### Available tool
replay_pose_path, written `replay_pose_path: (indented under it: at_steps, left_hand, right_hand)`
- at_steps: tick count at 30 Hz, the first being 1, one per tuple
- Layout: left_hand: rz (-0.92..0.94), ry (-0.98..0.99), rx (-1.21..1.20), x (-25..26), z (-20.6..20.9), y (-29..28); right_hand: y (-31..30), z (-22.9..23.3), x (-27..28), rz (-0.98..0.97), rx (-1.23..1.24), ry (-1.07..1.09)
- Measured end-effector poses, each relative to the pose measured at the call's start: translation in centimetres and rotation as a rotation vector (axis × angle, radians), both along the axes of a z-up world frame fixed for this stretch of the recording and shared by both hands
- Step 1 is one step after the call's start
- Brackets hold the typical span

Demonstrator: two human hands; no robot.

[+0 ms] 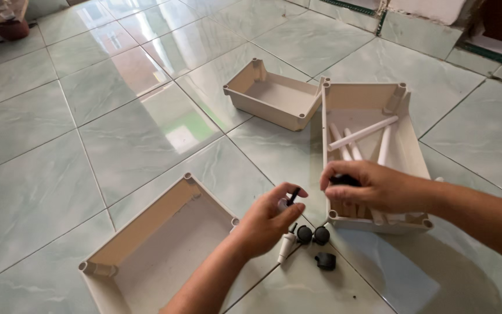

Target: The person assembles a multi-tiered plastic storage unit on a tiled floor. They attach black wheels to white legs, insert the legs into the bottom tray, and then stack additional trays onto the legs to form a vertical unit.

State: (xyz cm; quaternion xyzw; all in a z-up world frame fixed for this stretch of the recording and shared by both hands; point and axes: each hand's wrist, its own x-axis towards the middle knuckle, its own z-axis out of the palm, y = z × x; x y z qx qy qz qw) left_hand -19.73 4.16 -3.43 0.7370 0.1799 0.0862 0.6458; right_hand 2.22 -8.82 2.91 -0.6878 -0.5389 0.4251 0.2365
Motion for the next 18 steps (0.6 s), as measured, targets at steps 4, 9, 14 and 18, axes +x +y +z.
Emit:
replay_pose_path:
  at_steps: [4, 9, 14, 18]
  left_hand:
    - [-0.013, 0.001, -0.006, -1.0, -1.4, -1.0]
    - [-0.002, 0.135, 0.002, -1.4, -4.7, -1.1]
    - [0.116, 0.18, 0.196, -1.7, -11.5, -0.6]
    - [0.185, 0.322, 0.287, -1.9, -15.8, -0.3]
  right_hand:
    - [-0.5, -2.4, -1.9, 0.114, 0.026, -0.044]
    - [-0.4, -6.3, -3.3, 0.156, -0.107, -0.206]
    - [0.0, -11.6, -4.4, 0.149, 0.033, -0.379]
    - [0.0, -13.7, -5.5, 0.122, -0.165, -0.505]
